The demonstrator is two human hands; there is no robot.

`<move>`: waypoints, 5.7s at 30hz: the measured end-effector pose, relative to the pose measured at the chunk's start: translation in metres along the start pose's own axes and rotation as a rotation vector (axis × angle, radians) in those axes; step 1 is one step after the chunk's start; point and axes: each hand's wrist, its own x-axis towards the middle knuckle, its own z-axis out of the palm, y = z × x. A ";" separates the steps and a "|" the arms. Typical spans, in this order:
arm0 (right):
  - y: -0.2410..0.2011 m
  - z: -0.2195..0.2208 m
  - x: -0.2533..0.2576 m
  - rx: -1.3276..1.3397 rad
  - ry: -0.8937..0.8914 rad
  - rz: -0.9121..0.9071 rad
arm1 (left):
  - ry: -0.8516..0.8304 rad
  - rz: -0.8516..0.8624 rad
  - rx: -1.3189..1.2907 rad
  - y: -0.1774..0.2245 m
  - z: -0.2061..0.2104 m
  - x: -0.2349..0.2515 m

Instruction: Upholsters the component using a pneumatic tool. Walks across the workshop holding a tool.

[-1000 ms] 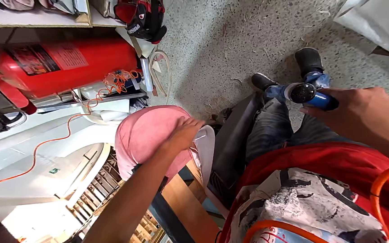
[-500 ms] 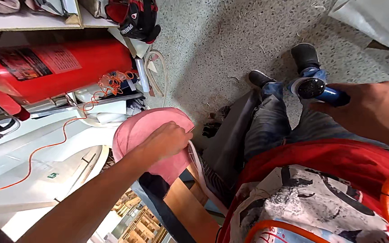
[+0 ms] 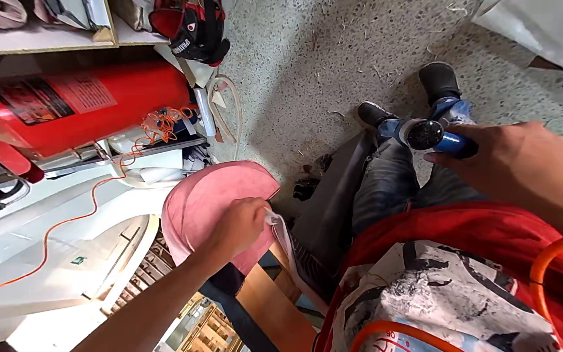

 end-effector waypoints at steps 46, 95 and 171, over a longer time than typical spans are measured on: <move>0.001 0.036 0.004 0.052 0.030 -0.017 | -0.030 0.329 0.005 -0.031 0.037 0.064; -0.145 0.179 0.043 0.423 -0.297 -0.820 | 0.116 0.799 0.519 -0.080 0.025 -0.010; -0.151 0.193 0.008 0.244 -0.303 -1.130 | -0.082 0.483 0.586 -0.053 0.075 -0.084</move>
